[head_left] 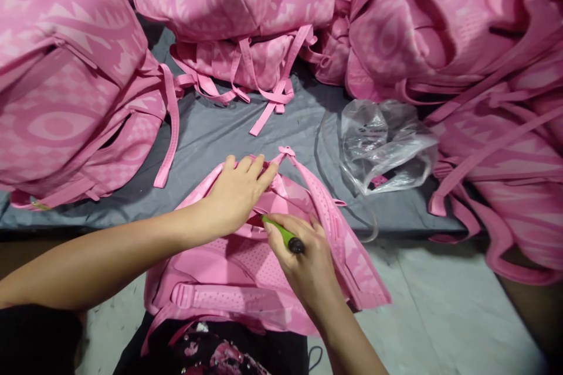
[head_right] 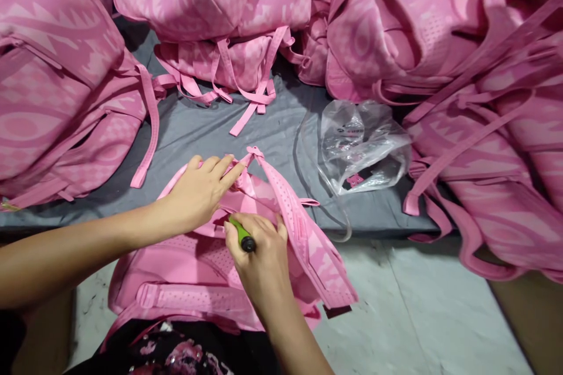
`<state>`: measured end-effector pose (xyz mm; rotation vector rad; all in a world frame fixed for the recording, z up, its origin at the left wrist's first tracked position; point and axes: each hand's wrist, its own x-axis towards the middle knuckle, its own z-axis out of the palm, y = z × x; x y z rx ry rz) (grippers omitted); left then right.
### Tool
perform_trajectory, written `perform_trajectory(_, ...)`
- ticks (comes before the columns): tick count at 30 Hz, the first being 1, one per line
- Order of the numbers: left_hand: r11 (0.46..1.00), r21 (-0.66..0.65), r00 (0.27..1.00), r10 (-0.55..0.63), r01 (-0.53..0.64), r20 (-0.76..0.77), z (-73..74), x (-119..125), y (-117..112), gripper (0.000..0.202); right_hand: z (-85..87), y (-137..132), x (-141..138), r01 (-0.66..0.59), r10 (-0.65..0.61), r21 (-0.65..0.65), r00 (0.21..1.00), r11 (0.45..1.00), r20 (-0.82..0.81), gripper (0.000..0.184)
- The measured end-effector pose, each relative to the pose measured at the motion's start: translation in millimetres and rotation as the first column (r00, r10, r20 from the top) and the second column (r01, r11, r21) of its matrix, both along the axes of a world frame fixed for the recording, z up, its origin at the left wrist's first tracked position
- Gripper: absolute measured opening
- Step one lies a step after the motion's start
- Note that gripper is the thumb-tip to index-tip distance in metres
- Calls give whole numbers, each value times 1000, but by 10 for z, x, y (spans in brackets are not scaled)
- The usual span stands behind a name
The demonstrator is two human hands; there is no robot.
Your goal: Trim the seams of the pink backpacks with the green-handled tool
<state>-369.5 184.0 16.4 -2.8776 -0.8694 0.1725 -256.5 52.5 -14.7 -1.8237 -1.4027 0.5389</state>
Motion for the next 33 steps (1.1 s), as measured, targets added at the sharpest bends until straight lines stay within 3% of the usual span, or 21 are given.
perform_trajectory(6, 1000, -23, 1000, 4, -4, -5, 17, 2, 18, 71, -69, 7, -105, 91, -80, 68, 986, 994, -147, 18)
perform_trajectory(18, 1000, -29, 1000, 10, -11, -22, 38, 6, 16, 70, -26, 23, -227, 149, -148, 67, 989, 987, -14, 17)
perform_trajectory(33, 1000, -13, 1000, 16, -17, -13, 15, 8, 16, 69, -98, 23, -245, 178, -178, 149, 984, 973, -14, 18)
